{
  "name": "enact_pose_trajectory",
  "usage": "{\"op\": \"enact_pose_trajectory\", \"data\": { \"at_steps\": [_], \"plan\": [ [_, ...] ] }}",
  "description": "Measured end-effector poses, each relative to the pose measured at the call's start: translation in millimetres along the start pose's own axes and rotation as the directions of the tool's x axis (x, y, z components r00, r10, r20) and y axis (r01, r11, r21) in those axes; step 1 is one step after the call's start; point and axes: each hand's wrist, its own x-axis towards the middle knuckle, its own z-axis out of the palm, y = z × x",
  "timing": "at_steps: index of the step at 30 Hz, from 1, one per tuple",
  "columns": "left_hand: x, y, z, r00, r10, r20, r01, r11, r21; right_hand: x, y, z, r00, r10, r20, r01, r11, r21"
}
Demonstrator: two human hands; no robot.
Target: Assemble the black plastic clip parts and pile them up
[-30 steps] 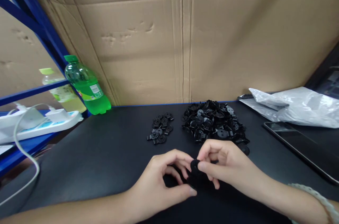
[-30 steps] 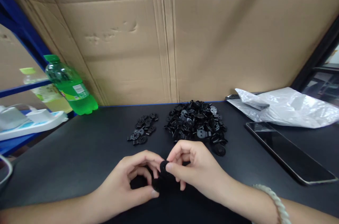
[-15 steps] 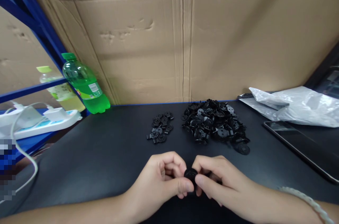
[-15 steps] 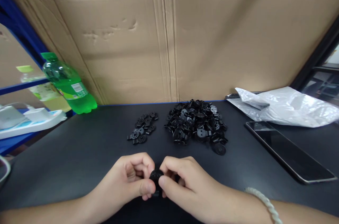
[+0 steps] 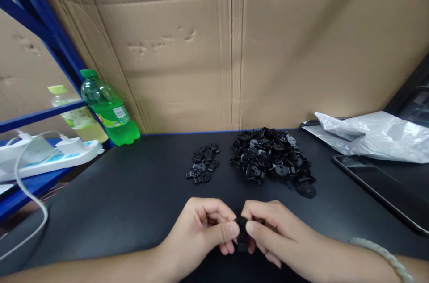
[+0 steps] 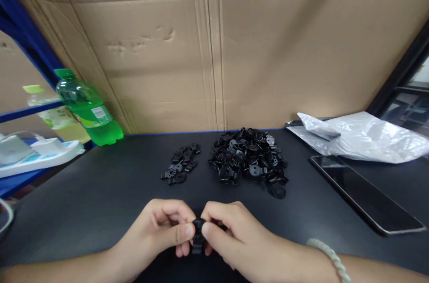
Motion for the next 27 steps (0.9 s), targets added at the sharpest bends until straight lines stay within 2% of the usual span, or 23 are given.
{"op": "enact_pose_trajectory", "data": {
  "at_steps": [6,9,13,17,21,24,26,27],
  "plan": [
    [0,-3,-1.7,0.999,0.025,0.022,-0.026,0.999,0.041,1,0,2,0.999,0.043,0.011,-0.043,0.999,0.003],
    [2,-5,-3.3,0.997,0.069,0.024,-0.072,0.984,0.165,2,4,2,1.0,0.02,-0.017,-0.02,1.0,-0.006],
    [4,-4,-0.6,0.98,0.199,0.002,-0.189,0.925,0.331,3,13,-2,0.998,-0.021,-0.065,0.025,0.998,0.052],
    [4,12,-3.4,0.933,0.359,-0.002,-0.315,0.819,0.48,4,18,-7,0.997,-0.04,-0.064,0.042,0.998,0.039],
    [15,36,-30.3,0.877,0.48,-0.027,-0.364,0.699,0.615,6,12,-16,0.987,-0.086,-0.134,0.08,0.996,-0.047],
    [30,45,-58.5,0.865,0.5,-0.043,-0.328,0.627,0.707,-4,-3,-20,0.973,-0.143,-0.182,0.122,0.985,-0.122],
    [38,45,-73.8,0.863,0.503,-0.043,-0.293,0.569,0.768,-19,-14,-18,0.975,-0.177,-0.131,0.148,0.968,-0.204],
    [40,44,-79.7,0.863,0.504,-0.04,-0.278,0.539,0.796,-29,-17,-14,0.982,-0.174,-0.068,0.15,0.953,-0.263]
  ]
}}
